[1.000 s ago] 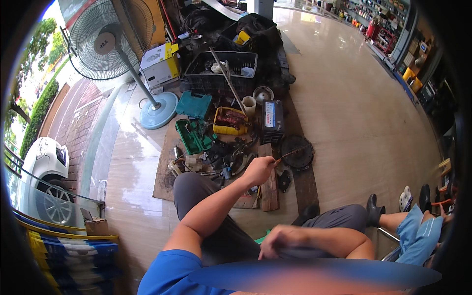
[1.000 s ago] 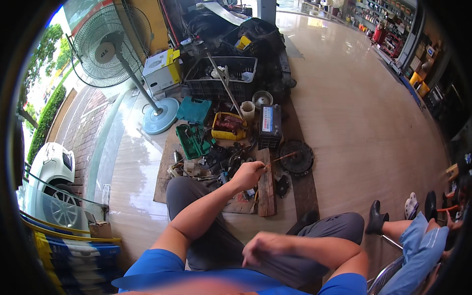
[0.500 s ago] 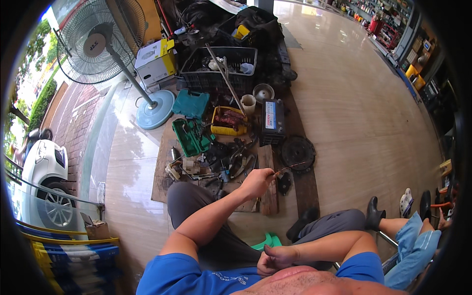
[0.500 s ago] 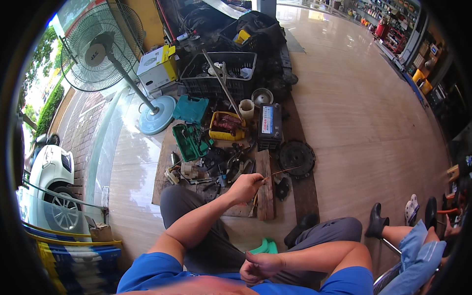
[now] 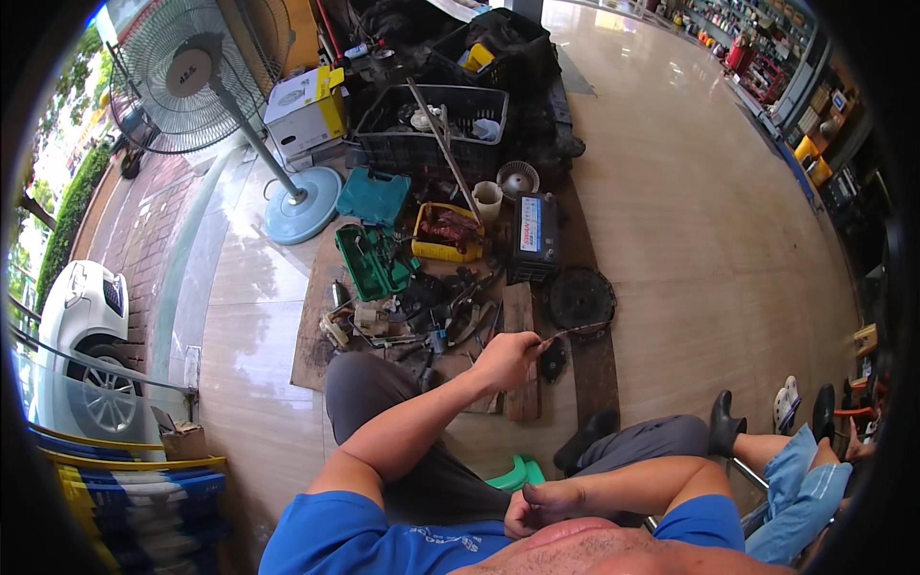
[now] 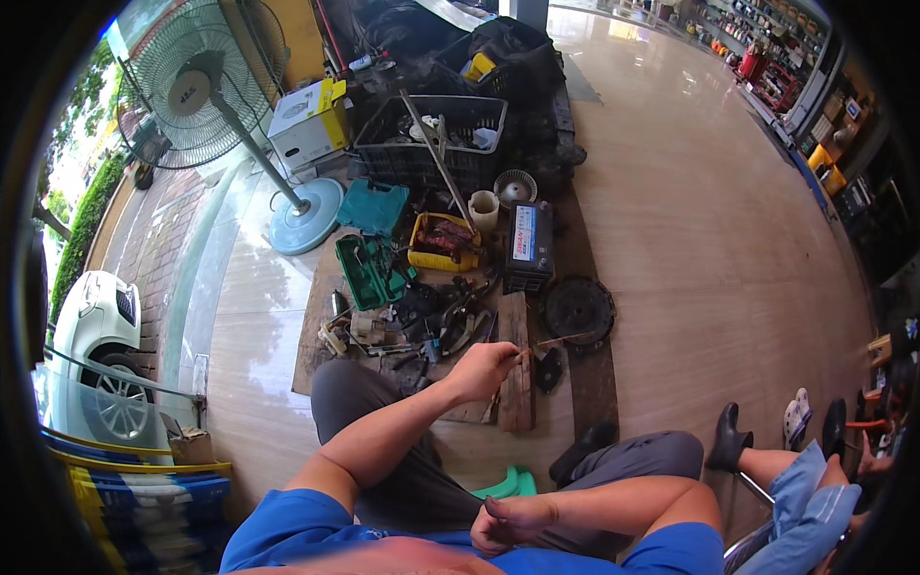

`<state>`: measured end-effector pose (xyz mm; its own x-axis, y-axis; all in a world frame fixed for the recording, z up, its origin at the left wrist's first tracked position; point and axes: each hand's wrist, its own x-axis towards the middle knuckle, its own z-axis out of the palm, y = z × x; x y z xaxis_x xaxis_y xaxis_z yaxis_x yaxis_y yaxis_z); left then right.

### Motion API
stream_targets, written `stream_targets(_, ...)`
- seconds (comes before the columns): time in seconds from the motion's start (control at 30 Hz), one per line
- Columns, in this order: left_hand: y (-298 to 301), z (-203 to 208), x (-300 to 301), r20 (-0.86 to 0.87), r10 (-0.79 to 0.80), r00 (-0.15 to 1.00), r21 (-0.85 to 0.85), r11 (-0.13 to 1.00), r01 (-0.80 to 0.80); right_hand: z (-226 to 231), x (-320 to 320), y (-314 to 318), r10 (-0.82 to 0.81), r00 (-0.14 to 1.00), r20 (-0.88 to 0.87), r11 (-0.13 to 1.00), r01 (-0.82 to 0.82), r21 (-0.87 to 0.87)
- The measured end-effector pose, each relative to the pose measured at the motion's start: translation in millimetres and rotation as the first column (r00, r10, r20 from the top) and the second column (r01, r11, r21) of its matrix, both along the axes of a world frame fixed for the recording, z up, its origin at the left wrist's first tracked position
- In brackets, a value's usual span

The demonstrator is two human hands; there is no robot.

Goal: The person sits on the floor and uses pliers and a screwdriver to manipulate a small electronic component. They repeatedly adjust wires and parts of the device while seated.

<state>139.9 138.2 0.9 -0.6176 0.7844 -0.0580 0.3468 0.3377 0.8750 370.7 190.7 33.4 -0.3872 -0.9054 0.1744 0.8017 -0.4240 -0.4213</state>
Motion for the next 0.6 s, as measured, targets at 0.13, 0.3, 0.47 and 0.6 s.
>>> stream_targets(0.13, 2.7, 2.1, -1.8, 0.282, 0.083, 0.956, 0.039, 0.994, -0.098, 14.3, 4.3, -15.5, -0.11, 0.985, 0.13, 0.991, 0.099, 0.091)
stream_targets(0.3, 11.8, -17.3, -16.6, 0.524, 0.043, 0.851, 0.24, 0.951, -0.196, -1.8, 5.5, -9.1, 0.037, 0.995, 0.09, 0.998, -0.041, 0.045)
stream_targets(0.47, 5.1, 2.4, -12.9, 0.675, 0.088, 0.733, 0.164, 0.951, -0.264, 13.3, -38.5, 28.7, -0.189, 0.9, -0.393, 0.9, 0.319, 0.297)
stream_targets(0.6, -0.2, 3.1, -8.2, 0.621, 0.062, 0.781, 0.132, 0.974, -0.183, 21.0, -86.3, 83.5, -0.09, 0.244, -0.966, -0.01, 0.969, 0.245)
